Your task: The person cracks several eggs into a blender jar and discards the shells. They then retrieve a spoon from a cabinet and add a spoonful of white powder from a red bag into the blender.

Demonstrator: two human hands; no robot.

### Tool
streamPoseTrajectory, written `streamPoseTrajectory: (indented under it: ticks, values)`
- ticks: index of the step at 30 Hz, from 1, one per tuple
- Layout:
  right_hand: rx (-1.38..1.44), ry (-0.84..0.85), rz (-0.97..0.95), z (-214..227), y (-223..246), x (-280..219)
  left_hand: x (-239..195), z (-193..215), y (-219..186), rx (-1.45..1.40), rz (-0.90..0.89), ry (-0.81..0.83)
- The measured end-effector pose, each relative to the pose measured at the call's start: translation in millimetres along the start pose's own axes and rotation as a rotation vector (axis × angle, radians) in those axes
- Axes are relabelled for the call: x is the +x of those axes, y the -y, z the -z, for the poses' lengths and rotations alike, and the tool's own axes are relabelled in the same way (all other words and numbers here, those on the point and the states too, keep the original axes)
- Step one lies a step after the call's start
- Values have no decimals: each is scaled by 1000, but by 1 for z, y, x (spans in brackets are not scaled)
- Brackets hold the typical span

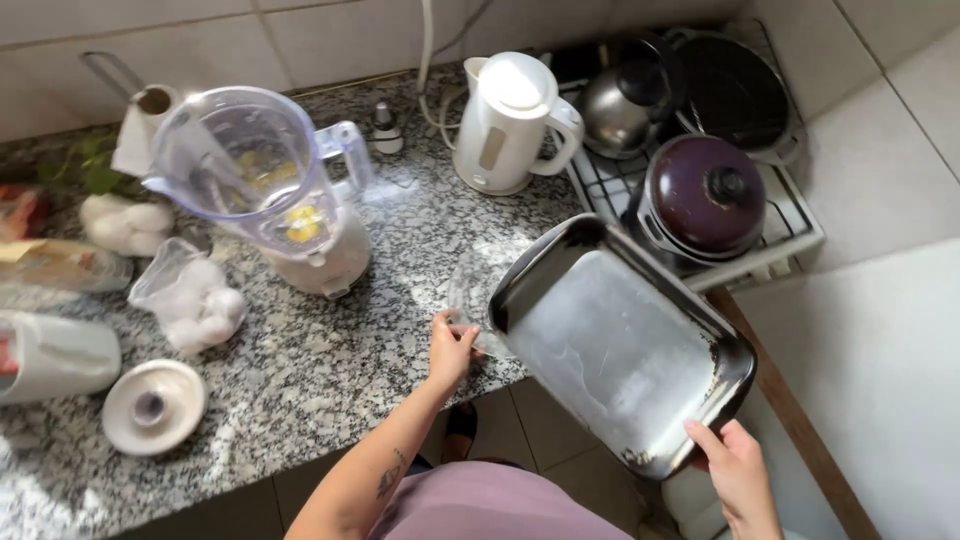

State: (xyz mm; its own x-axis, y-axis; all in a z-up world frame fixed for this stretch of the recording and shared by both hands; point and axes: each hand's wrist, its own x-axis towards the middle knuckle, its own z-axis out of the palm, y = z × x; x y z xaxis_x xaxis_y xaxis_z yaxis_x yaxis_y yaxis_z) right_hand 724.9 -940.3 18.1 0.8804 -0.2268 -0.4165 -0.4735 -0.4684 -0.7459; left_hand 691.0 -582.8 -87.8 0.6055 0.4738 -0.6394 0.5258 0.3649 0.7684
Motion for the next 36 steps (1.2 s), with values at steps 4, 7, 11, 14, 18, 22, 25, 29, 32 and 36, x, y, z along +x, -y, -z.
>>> streamPoseTrajectory:
  ticks: [4,7,11,14,18,22,25,29,32,36]
  values:
    - [-178,237,51,-7,21,24,-7,42,25,-18,-4,-88]
    - [-209,491,59,-45,43,44,-41,109,43,-207,76,-48]
    - [-411,800,310,-141,67,41,-116,193,93,-624,120,-137]
    - [-341,1081,363,-218,89,-25,-194,215,114,-892,77,-361]
    - [-436,1183,429,-305,97,-141,-269,221,103,-1247,-88,-499]
    - [-406,1422,535,-387,87,-242,-264,277,116,-1073,-30,-847]
    - [-421,1550,640,-432,93,-309,-230,358,189,-969,37,-1167]
    - [-631,1554,792,-478,101,-355,-187,477,275,-940,-48,-1210]
    - [-561,1554,748,-482,100,-357,-186,518,252,-931,-24,-1198]
    - [-493,1463,612,-478,74,-306,-185,532,198,-893,-14,-1146]
